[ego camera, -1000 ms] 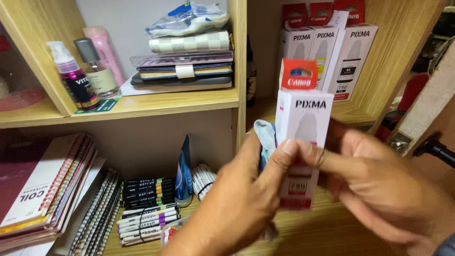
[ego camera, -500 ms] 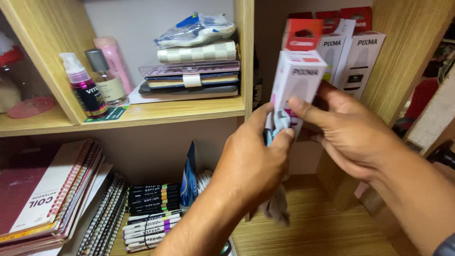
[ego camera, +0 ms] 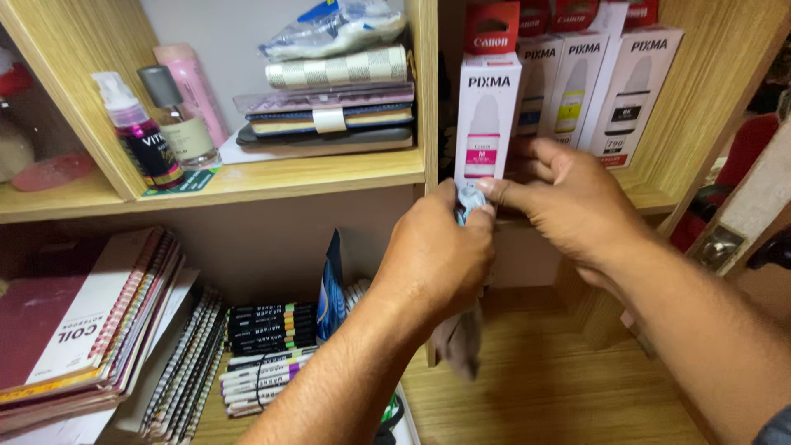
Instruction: The person wipes a Canon PIXMA ink cartridge box with a cloth, then places it on a shelf. They then wipe a clear plastic pen holder and place it on the desk. The person also handles several pens and markers on the desk.
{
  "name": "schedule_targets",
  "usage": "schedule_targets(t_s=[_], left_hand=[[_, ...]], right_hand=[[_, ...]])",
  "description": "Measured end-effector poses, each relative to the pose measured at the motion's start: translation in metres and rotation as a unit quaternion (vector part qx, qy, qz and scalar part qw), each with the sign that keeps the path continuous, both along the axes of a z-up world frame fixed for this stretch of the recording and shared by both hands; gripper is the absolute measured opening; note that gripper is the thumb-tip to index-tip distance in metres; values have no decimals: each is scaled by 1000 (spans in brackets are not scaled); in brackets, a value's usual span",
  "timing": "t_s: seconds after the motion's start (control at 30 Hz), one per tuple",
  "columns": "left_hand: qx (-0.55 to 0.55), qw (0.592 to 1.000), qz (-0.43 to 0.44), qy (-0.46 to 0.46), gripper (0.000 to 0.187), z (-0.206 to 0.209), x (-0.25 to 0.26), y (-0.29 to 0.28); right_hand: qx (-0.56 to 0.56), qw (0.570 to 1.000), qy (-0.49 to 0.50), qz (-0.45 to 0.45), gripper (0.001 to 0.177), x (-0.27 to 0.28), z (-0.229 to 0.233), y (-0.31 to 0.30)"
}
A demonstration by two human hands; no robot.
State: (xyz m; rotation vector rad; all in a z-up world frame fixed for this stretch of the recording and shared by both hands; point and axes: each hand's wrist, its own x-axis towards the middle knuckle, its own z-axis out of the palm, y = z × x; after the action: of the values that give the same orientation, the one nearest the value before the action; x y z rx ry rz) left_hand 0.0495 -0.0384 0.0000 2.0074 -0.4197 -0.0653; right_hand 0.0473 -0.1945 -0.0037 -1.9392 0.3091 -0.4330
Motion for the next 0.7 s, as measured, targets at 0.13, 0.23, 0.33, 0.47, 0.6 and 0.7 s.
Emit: schedule_targets(t_s=[0.13,0.23,0.33,0.47,0.6,0.7], left_hand=[[10,998,8,-66,37,-2,2,-4],[30,998,14,-56,40,0,6,-9],[56,997,12,-49,42,-1,12,-15],[79,996,8,-46,44,1,23,-20],[98,994,-35,9,45,2,34,-24],[40,998,-44,29,41,3,38,-32]], right_hand=[[-37,999,-4,21,61,3,2,-2],[-29,999,-20,41,43,7,3,-5],[4,998,-29,52,33,10,-1,-8],[57,997,-34,50,29,16,-5,-11],[62,997,-32,27,29,21,-9,-14],[63,998,-19,1,29,26,-8,-17]])
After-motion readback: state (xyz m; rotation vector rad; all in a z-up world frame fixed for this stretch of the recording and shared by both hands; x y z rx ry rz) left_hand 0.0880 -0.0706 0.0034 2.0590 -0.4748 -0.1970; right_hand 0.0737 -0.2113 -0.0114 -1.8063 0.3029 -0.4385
